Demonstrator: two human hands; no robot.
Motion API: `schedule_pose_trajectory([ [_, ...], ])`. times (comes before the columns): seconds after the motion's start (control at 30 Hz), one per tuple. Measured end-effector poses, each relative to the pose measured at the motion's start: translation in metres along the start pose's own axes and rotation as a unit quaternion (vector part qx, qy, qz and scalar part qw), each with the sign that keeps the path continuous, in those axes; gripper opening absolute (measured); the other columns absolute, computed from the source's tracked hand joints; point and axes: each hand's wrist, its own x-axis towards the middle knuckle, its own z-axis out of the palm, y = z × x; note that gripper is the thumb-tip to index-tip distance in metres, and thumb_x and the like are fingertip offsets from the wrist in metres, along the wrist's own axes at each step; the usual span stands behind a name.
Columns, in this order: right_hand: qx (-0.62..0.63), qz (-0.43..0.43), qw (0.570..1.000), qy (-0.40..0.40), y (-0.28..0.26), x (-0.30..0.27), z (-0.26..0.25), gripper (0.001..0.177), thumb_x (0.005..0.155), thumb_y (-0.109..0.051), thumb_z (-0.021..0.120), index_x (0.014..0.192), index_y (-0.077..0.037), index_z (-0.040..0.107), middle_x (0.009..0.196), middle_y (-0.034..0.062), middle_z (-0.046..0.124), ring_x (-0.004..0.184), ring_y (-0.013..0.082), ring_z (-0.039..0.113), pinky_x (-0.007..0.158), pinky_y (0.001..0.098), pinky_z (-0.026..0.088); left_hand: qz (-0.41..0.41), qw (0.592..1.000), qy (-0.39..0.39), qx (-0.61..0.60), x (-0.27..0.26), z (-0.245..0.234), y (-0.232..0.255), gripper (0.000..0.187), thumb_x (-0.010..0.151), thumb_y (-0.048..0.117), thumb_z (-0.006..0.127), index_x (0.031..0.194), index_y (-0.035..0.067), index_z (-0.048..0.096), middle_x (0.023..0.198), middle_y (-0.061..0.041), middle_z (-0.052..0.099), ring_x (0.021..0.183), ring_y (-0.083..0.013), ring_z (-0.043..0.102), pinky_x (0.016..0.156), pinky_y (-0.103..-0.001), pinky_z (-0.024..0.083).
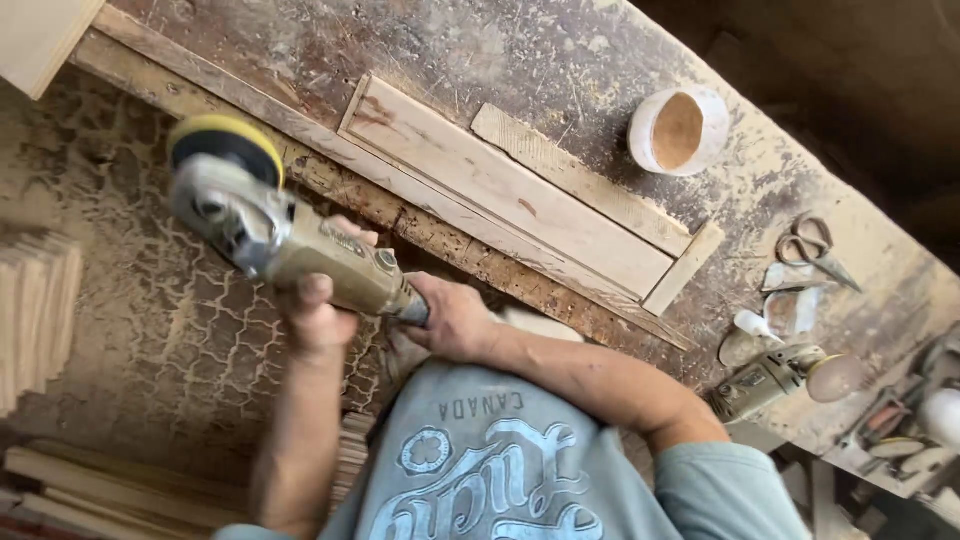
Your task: Sanding wooden boards using a power sander and applying wood filler to surface imperfections.
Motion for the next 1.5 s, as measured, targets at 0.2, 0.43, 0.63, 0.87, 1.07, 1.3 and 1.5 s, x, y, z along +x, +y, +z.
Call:
schedule_pose_trajectory([
  [0.2, -0.326, -0.112, 0.938, 0.034, 0.077, -0.033, 0.005, 0.062, 0.074, -0.037, 0.076, 0.126, -0.017, 0.049, 0.099, 0.0065, 0.067, 0.09, 0.0304, 0.074, 0.074, 0.047, 0.062, 0.157, 0.839, 0.5, 0.144, -0.066, 0.046, -0.09, 0.039, 0.082, 0.019, 0.082, 0.107, 0.005, 0.055, 0.094, -0.006, 0.056, 0.085, -0.0172, 0.059, 0.076, -0.035, 0.054],
  [0.43, -0.356, -0.123, 0.926, 0.022, 0.114, -0.026, 0.024, 0.053, 0.079, -0.038, 0.07, 0.119, -0.01, 0.048, 0.087, 0.007, 0.06, 0.076, 0.0301, 0.072, 0.061, 0.0446, 0.06, 0.035, 0.787, 0.586, 0.19, -0.059, 0.038, -0.109, 0.068, 0.07, 0.026, 0.093, 0.122, 0.0, 0.057, 0.111, -0.018, 0.065, 0.106, -0.0241, 0.064, 0.092, -0.044, 0.052],
  [0.63, -0.398, -0.119, 0.908, 0.055, 0.12, -0.008, 0.034, 0.071, 0.078, -0.047, 0.071, 0.132, -0.005, 0.049, 0.087, 0.0083, 0.066, 0.076, 0.0297, 0.075, 0.067, 0.0451, 0.06, -0.014, 0.792, 0.57, 0.217, -0.034, 0.05, -0.101, 0.074, 0.071, 0.021, 0.092, 0.125, -0.007, 0.05, 0.112, -0.024, 0.059, 0.111, -0.0313, 0.061, 0.096, -0.047, 0.049],
  [0.87, -0.384, -0.118, 0.908, 0.119, 0.087, 0.014, 0.022, 0.069, 0.082, -0.042, 0.07, 0.137, -0.007, 0.048, 0.094, 0.0098, 0.068, 0.089, 0.0313, 0.075, 0.087, 0.0443, 0.056, 0.049, 0.794, 0.567, 0.213, -0.01, 0.036, -0.087, 0.065, 0.062, 0.01, 0.093, 0.116, 0.001, 0.061, 0.103, -0.014, 0.063, 0.103, -0.0236, 0.061, 0.092, -0.042, 0.052],
  [1.07, -0.366, -0.101, 0.919, 0.109, 0.077, 0.037, 0.029, 0.074, 0.076, -0.045, 0.075, 0.135, -0.011, 0.046, 0.092, 0.0082, 0.07, 0.089, 0.0289, 0.076, 0.09, 0.0429, 0.056, 0.071, 0.812, 0.526, 0.244, -0.003, 0.009, -0.079, 0.066, 0.064, 0.013, 0.09, 0.121, 0.005, 0.058, 0.104, -0.013, 0.061, 0.1, -0.0218, 0.059, 0.087, -0.044, 0.051],
  [1.3, -0.378, -0.197, 0.898, 0.109, 0.051, 0.024, 0.007, 0.089, 0.077, -0.047, 0.076, 0.147, -0.003, 0.043, 0.133, 0.0198, 0.065, 0.136, 0.0337, 0.054, 0.119, 0.0613, 0.022, 0.059, 0.835, 0.452, 0.308, 0.003, -0.01, -0.054, 0.067, 0.064, 0.016, 0.09, 0.123, 0.008, 0.058, 0.101, -0.01, 0.059, 0.095, -0.0182, 0.059, 0.08, -0.04, 0.051],
  [1.5, -0.313, -0.162, 0.876, 0.331, 0.11, -0.027, -0.073, 0.062, 0.08, -0.027, 0.086, 0.133, -0.003, 0.064, 0.115, 0.0282, 0.07, 0.11, 0.0492, 0.065, 0.099, 0.0606, 0.047, -0.211, 0.72, 0.209, 0.627, 0.002, -0.086, -0.075, 0.08, 0.059, 0.026, 0.08, 0.129, 0.002, 0.052, 0.105, -0.033, 0.068, 0.101, -0.0544, 0.068, 0.083, -0.063, 0.054],
])
